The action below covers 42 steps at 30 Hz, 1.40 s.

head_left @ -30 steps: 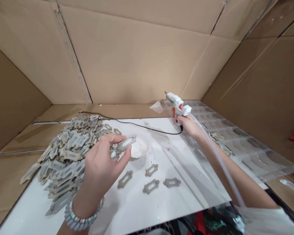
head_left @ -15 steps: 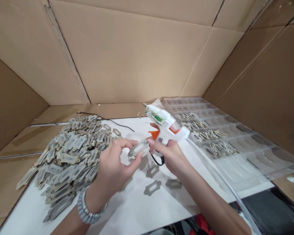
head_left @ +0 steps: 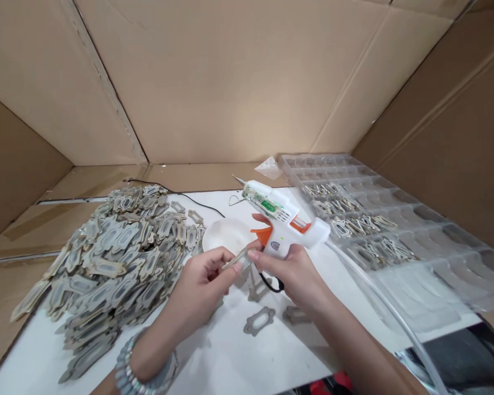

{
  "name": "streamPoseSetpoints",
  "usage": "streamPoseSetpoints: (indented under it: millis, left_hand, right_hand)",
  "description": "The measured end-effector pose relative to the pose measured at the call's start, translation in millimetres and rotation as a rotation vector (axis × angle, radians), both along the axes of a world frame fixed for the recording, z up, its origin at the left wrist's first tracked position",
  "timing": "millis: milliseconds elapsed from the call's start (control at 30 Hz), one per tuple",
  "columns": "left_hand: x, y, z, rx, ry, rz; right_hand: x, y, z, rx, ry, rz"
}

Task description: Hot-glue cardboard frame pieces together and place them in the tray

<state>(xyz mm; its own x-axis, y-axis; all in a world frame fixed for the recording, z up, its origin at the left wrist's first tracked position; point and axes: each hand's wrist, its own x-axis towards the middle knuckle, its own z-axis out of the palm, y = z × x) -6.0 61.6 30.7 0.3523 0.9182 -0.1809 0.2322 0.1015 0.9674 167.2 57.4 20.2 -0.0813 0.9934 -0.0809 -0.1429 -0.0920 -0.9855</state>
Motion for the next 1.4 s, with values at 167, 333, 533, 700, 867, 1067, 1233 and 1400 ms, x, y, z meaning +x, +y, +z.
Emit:
streamPoseSetpoints:
  millis: [167, 333, 533, 700, 867, 1067, 1233, 1400]
  left_hand:
    - [-5.3, 2.3, -5.2, 0.098, 0.031, 0.058]
    - [-28.6, 7.6, -9.5, 0.312, -0.056, 0.367]
    - [-41.1, 6.8, -8.7, 0.442, -0.081, 0.509]
    - [-34.2, 3.3, -1.6, 0.507, -0.024, 0.472]
    - [-30.3, 0.9, 4.4, 0.549, 0.031, 0.454]
    - [-28.3, 1.5, 3.1, 0.526, 0.042, 0.477]
    - [-27.5, -0.4, 5.8, 0.496, 0.046, 0.474]
    - [-28.5, -2.3, 4.1, 0.518, 0.071, 0.482]
  right_hand:
    - [2.8, 0.3, -1.1, 0.003, -0.081, -0.017]
    - [19.9, 0.0, -2.3, 0.138, -0.263, -0.044]
    - [25.2, -5.0, -8.3, 0.568, -0.527, 0.123]
    - [22.1, -11.2, -9.8, 0.659, -0.53, 0.225]
    - [23.6, -14.1, -2.4, 0.601, -0.573, 0.256]
    - [22.6, -15.9, -2.7, 0.591, -0.58, 0.278]
    - [20.5, -15.5, -0.5, 0.539, -0.581, 0.258]
    - [19.2, -13.6, -3.7, 0.536, -0.567, 0.223]
